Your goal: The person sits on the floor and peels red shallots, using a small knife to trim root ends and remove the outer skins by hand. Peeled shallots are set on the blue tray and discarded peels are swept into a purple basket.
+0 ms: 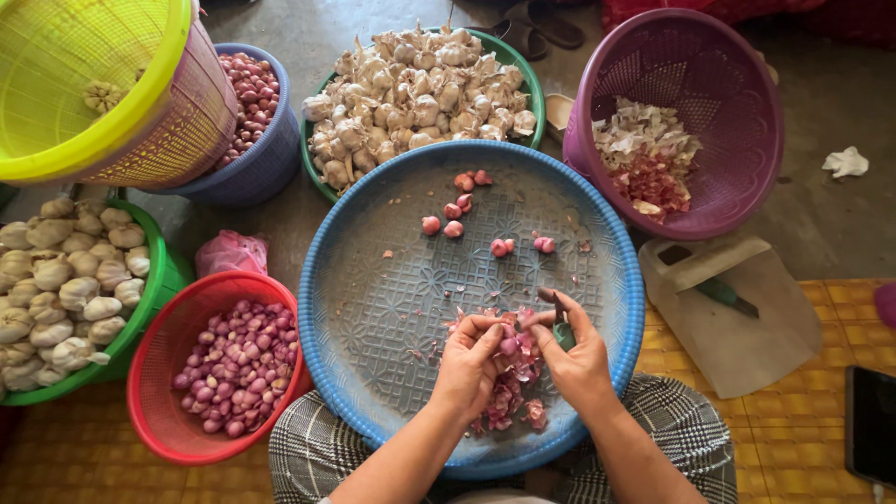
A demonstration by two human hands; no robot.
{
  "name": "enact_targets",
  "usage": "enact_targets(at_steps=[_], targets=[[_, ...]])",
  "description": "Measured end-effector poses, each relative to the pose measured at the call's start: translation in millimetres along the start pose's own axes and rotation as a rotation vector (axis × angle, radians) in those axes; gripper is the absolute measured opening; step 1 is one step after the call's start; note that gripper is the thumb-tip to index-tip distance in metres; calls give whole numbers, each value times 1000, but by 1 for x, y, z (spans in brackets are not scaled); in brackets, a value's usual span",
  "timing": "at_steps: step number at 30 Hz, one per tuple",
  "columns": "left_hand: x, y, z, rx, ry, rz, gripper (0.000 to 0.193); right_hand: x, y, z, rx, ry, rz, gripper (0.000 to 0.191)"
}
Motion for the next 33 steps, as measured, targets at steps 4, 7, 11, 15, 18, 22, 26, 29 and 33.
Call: enact_targets(at_steps=[4, 7, 11, 15, 18, 22, 26, 29, 33], targets=[[-1, 0, -2, -44, 47, 7, 6, 9, -4, -2, 74, 74, -22, 55], [-4, -2, -5, -86, 13, 109, 5, 17, -7, -6, 83, 227, -202, 58], [-15, -10, -9, -94, -191, 352, 5, 4, -1, -6, 70, -133, -107, 53], [-24, -10, -12, -138, -213, 399, 7, 6, -10, -7, 362, -94, 13, 36], [-28, -12, -13, -107, -253, 465, 9, 3, -9, -7, 365, -102, -114, 37], [-27, -9, -12, -119, -273, 538, 10, 0, -7, -6, 333, -123, -137, 35], [-28, -7, -12, -124, -275, 559, 10, 1, -7, -6, 383, -95, -96, 37], [-30, -6, -12, -128, -282, 605, 10, -1, -5, -6, 333, -120, -159, 35], [-28, -6, -11, -110, -264, 561, 10, -3, -4, -5, 335, -42, -157, 34]])
Point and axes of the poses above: each hand's wrist, its own z-axis towards the middle knuckle, its own y-axis out of the back of the hand, x = y × z, the point moved 4 cm from there along z, towards the middle knuckle, and after that the axes turned 8 degrees about z, right-handed, at the moved point
